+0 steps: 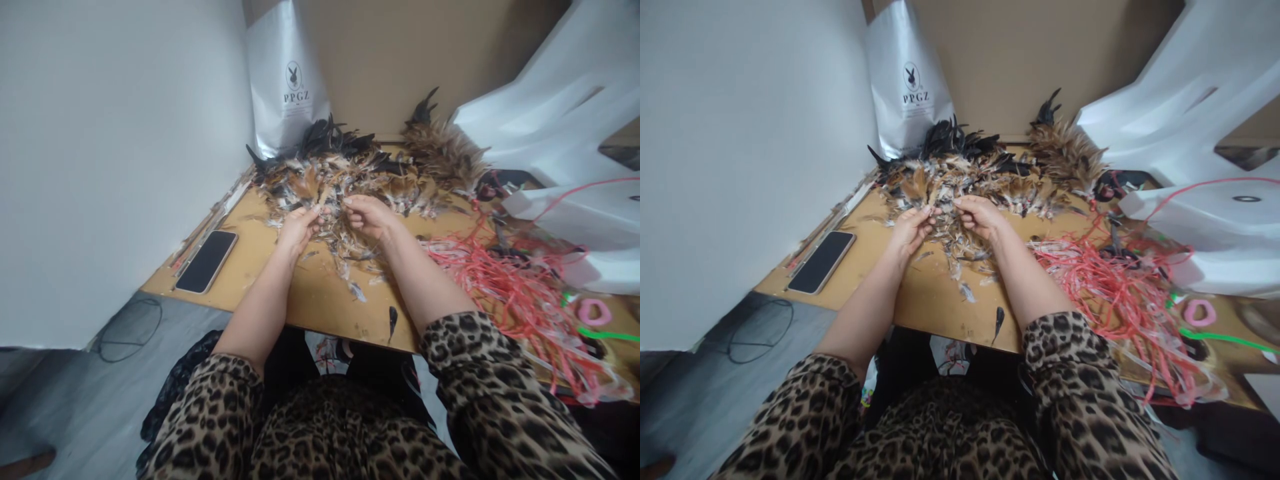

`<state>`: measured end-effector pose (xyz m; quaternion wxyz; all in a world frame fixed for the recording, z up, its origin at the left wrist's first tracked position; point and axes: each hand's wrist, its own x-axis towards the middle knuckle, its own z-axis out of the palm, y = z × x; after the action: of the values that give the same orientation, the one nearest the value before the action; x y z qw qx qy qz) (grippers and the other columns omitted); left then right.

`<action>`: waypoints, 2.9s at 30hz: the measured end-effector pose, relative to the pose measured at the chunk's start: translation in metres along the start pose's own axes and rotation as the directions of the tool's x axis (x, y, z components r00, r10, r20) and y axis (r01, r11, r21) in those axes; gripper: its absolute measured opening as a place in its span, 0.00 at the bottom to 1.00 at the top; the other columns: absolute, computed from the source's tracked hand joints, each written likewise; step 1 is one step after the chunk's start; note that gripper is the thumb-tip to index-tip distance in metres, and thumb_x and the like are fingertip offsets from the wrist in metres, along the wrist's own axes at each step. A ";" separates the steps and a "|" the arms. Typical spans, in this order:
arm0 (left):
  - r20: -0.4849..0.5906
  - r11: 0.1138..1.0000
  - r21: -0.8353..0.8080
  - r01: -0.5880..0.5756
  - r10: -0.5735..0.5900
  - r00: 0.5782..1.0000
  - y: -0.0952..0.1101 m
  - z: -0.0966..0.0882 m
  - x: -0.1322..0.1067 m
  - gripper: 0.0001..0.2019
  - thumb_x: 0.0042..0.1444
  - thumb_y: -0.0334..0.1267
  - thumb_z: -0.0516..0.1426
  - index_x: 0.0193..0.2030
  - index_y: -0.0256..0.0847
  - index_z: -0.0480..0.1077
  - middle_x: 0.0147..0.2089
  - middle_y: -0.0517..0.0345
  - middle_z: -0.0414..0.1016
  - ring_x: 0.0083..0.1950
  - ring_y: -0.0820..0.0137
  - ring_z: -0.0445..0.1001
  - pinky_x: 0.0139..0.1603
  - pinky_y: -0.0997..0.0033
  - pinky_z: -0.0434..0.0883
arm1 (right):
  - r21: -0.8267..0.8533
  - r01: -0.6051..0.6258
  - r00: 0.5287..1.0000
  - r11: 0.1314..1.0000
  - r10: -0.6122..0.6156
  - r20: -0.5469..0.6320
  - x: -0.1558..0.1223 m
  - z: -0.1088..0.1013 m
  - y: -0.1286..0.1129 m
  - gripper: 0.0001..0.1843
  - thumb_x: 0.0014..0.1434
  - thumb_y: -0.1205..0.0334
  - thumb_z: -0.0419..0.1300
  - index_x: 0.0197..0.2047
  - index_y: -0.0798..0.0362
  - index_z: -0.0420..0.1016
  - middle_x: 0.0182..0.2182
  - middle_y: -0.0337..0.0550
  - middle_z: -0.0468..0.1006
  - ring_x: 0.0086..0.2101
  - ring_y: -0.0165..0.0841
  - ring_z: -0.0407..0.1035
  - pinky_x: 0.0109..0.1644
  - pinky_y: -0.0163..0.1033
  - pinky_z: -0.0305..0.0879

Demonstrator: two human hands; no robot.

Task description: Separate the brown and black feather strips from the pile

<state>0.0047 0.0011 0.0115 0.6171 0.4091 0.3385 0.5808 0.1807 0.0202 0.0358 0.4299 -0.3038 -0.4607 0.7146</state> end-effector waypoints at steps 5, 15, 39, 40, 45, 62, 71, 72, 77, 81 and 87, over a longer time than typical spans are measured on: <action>0.036 0.981 -0.038 0.190 -0.189 0.981 -0.005 0.005 -0.003 0.08 0.45 0.34 0.61 0.32 0.31 0.71 0.32 0.50 0.76 0.24 0.81 0.70 0.21 0.84 0.63 | -0.019 0.015 0.996 1.000 -0.016 -0.088 0.001 0.014 0.004 0.18 0.37 0.60 0.68 0.25 0.55 0.62 0.14 0.26 0.55 0.14 0.17 0.44 0.17 0.26 0.36; -0.040 0.970 -0.143 0.197 -0.205 0.978 -0.004 0.007 -0.001 0.03 0.50 0.30 0.57 0.31 0.33 0.70 0.31 0.54 0.76 0.24 0.81 0.71 0.19 0.86 0.62 | 0.005 0.013 0.998 1.000 -0.013 -0.057 0.000 0.022 0.006 0.18 0.39 0.60 0.67 0.23 0.56 0.60 0.15 0.28 0.56 0.14 0.16 0.43 0.16 0.25 0.35; 0.008 0.976 0.044 0.211 -0.211 0.977 -0.005 0.013 -0.005 0.05 0.45 0.31 0.61 0.26 0.30 0.69 0.22 0.57 0.71 0.21 0.82 0.67 0.22 0.85 0.63 | -0.043 0.000 0.966 0.999 -0.011 -0.257 0.007 0.026 0.015 0.11 0.40 0.68 0.62 0.21 0.56 0.61 0.14 0.33 0.65 0.13 0.18 0.50 0.14 0.25 0.41; 0.004 0.980 0.044 0.196 -0.197 0.980 -0.006 0.012 -0.005 0.06 0.45 0.31 0.61 0.25 0.30 0.69 0.21 0.58 0.71 0.21 0.83 0.67 0.21 0.85 0.62 | -0.036 0.002 0.971 0.999 -0.010 -0.240 0.006 0.025 0.015 0.11 0.40 0.68 0.63 0.21 0.56 0.62 0.16 0.34 0.66 0.14 0.18 0.52 0.14 0.25 0.42; -0.022 0.989 -0.023 0.143 -0.144 0.989 -0.007 0.009 -0.003 0.07 0.46 0.33 0.61 0.26 0.31 0.69 0.23 0.59 0.71 0.21 0.84 0.66 0.22 0.85 0.62 | -0.026 0.019 0.996 0.999 -0.021 -0.087 0.002 0.020 0.013 0.16 0.36 0.61 0.68 0.27 0.57 0.68 0.19 0.35 0.69 0.17 0.20 0.57 0.17 0.26 0.49; 0.001 0.949 0.314 0.018 -0.019 1.000 -0.008 0.015 -0.005 0.10 0.46 0.38 0.60 0.22 0.32 0.70 0.19 0.57 0.71 0.18 0.81 0.66 0.21 0.82 0.61 | -0.087 0.128 0.971 0.988 -0.143 -0.192 0.004 0.024 0.025 0.16 0.34 0.58 0.68 0.23 0.55 0.66 0.13 0.31 0.64 0.15 0.20 0.55 0.19 0.28 0.50; 0.067 0.967 0.247 0.060 -0.078 0.995 -0.004 0.012 -0.007 0.10 0.45 0.38 0.61 0.27 0.31 0.71 0.28 0.50 0.76 0.23 0.77 0.71 0.22 0.80 0.63 | -0.239 0.168 0.965 0.956 -0.209 -0.158 0.003 0.022 0.017 0.15 0.36 0.57 0.68 0.24 0.56 0.70 0.14 0.33 0.65 0.16 0.21 0.54 0.19 0.29 0.48; 0.045 0.972 0.227 0.057 -0.069 0.997 -0.003 0.011 -0.006 0.10 0.45 0.39 0.61 0.27 0.31 0.71 0.27 0.51 0.75 0.22 0.78 0.70 0.22 0.81 0.62 | -0.231 0.173 0.960 0.957 -0.216 -0.178 0.004 0.020 0.015 0.15 0.36 0.57 0.67 0.25 0.56 0.71 0.14 0.33 0.66 0.16 0.21 0.53 0.19 0.29 0.48; -0.192 1.000 0.024 0.001 0.004 0.981 0.002 -0.002 0.004 0.09 0.46 0.37 0.60 0.30 0.33 0.69 0.26 0.58 0.73 0.21 0.84 0.67 0.20 0.85 0.59 | -0.377 0.152 0.863 0.914 -0.308 -0.400 0.007 0.006 0.004 0.15 0.38 0.56 0.65 0.30 0.56 0.74 0.16 0.33 0.67 0.17 0.22 0.54 0.20 0.30 0.49; -0.232 0.995 -0.097 -0.024 0.000 0.973 0.003 -0.008 0.008 0.08 0.47 0.36 0.60 0.30 0.33 0.68 0.24 0.60 0.72 0.20 0.85 0.65 0.20 0.86 0.58 | -0.700 0.095 0.835 0.707 -0.439 -0.330 0.016 -0.004 0.006 0.08 0.39 0.60 0.63 0.23 0.56 0.74 0.20 0.37 0.72 0.21 0.25 0.60 0.27 0.32 0.56; -0.199 0.995 -0.101 -0.008 -0.012 0.980 0.000 -0.007 0.008 0.06 0.48 0.35 0.59 0.30 0.34 0.69 0.26 0.59 0.73 0.21 0.85 0.65 0.20 0.86 0.59 | -0.942 -0.016 0.851 0.334 -0.490 -0.189 0.034 0.003 0.019 0.08 0.43 0.61 0.59 0.29 0.53 0.76 0.24 0.39 0.75 0.26 0.30 0.64 0.32 0.35 0.57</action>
<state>-0.0005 0.0094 0.0087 0.6004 0.3167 0.3693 0.6347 0.1565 0.0452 0.0179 0.3807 -0.5706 -0.7075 0.1700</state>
